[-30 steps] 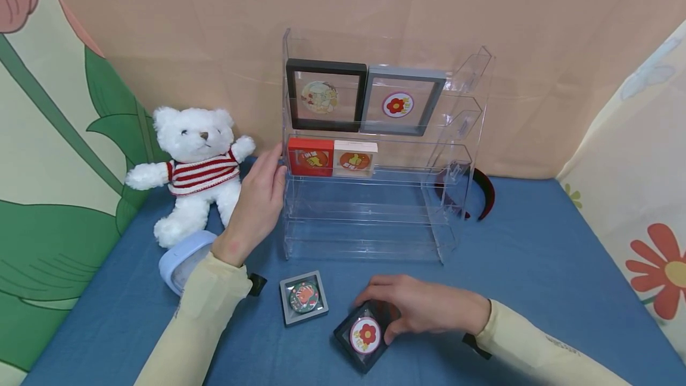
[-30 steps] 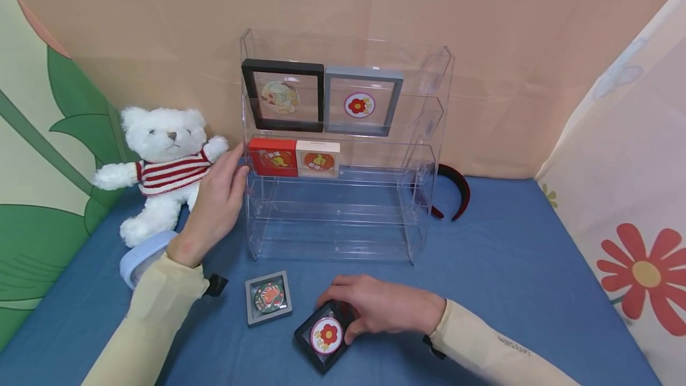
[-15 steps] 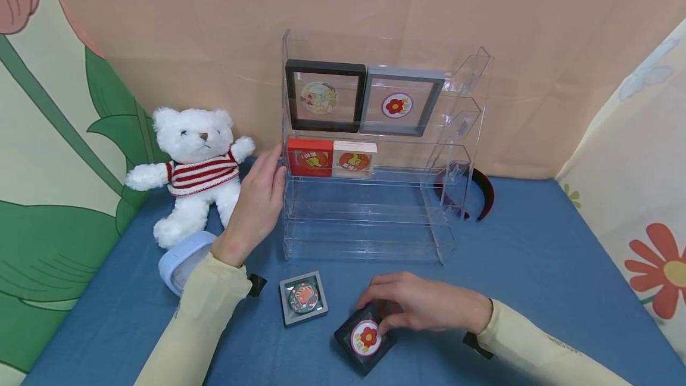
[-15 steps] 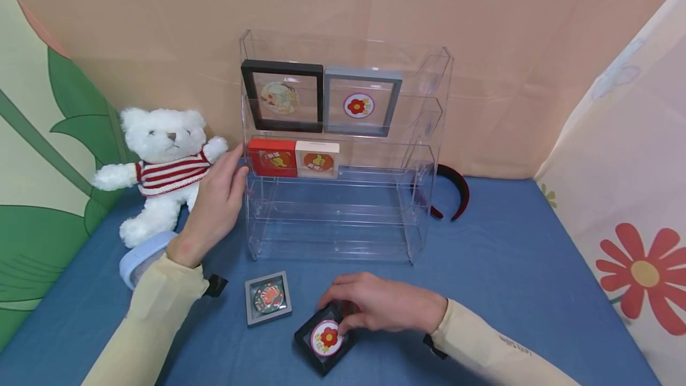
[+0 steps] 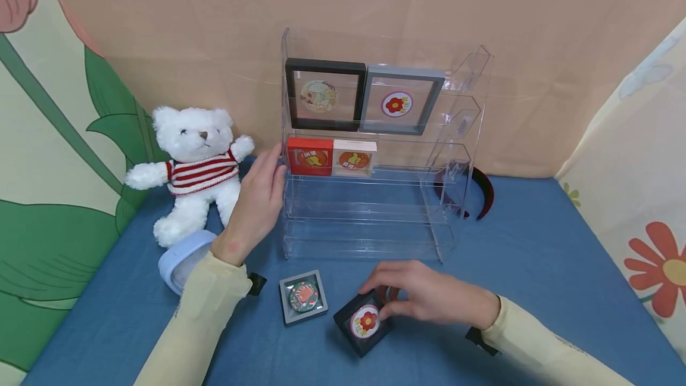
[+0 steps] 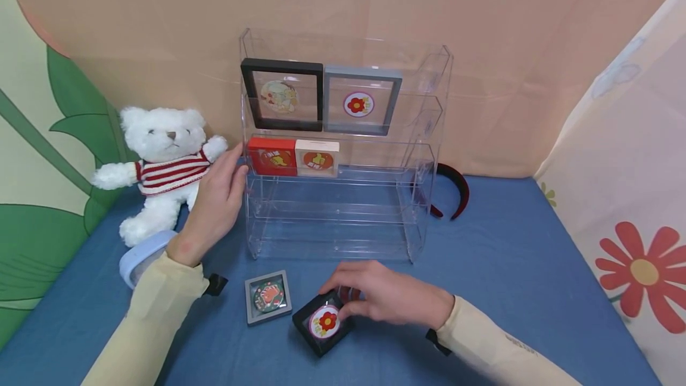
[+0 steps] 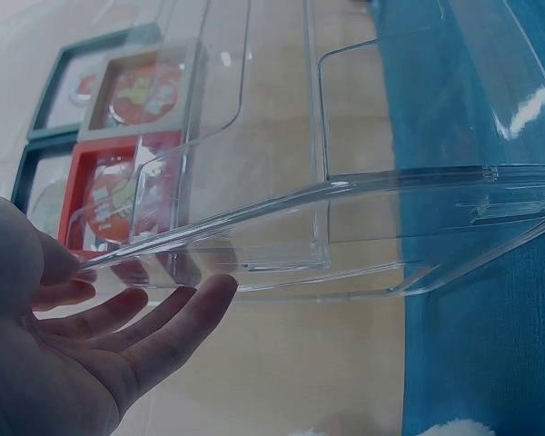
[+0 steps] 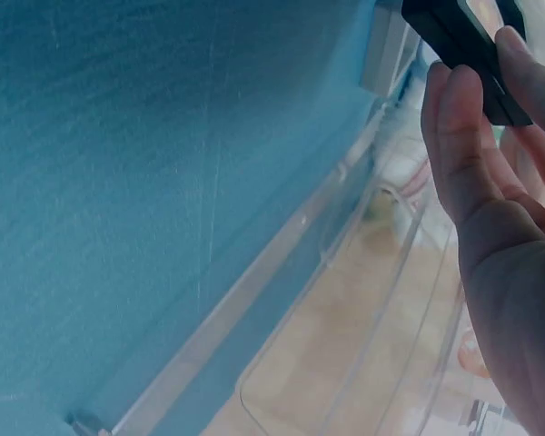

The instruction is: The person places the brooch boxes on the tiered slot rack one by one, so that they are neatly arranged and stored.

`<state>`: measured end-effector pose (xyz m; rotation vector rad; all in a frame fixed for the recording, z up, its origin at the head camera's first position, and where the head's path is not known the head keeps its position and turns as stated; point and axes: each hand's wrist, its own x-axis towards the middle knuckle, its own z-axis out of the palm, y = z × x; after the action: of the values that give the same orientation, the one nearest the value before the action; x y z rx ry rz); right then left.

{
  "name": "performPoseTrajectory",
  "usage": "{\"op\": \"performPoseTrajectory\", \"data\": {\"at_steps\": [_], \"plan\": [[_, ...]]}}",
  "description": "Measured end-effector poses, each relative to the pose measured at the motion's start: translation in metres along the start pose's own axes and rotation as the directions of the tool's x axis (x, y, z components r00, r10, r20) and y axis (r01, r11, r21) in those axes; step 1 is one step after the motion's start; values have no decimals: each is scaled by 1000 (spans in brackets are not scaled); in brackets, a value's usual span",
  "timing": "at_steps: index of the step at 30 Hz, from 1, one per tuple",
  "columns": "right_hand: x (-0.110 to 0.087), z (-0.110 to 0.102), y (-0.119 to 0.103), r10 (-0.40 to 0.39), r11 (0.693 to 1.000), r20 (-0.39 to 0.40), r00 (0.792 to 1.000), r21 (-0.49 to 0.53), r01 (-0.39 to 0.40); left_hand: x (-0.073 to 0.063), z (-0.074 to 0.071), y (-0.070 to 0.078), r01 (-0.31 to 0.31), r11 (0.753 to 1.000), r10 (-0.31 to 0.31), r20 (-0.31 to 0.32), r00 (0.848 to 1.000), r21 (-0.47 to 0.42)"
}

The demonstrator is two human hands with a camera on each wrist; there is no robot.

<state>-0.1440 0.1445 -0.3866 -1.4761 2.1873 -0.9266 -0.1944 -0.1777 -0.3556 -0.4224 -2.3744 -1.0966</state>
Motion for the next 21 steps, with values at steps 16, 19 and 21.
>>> {"op": "performPoseTrajectory", "data": {"at_steps": [16, 19, 21], "plan": [[-9, -18, -5, -1, 994, -225, 974, -105, -23, 1, 1, 1, -14, 1000, 15, -17, 1000, 20], [-10, -21, -6, -11, 991, -289, 957, -128, -28, 1, 1, 1, -13, 1000, 13, -16, 1000, 22], [-11, -23, -7, -1, 989, -329, 944, -137, -46, 1, 1, 1, -10, 1000, 10, -14, 1000, 21]]}}
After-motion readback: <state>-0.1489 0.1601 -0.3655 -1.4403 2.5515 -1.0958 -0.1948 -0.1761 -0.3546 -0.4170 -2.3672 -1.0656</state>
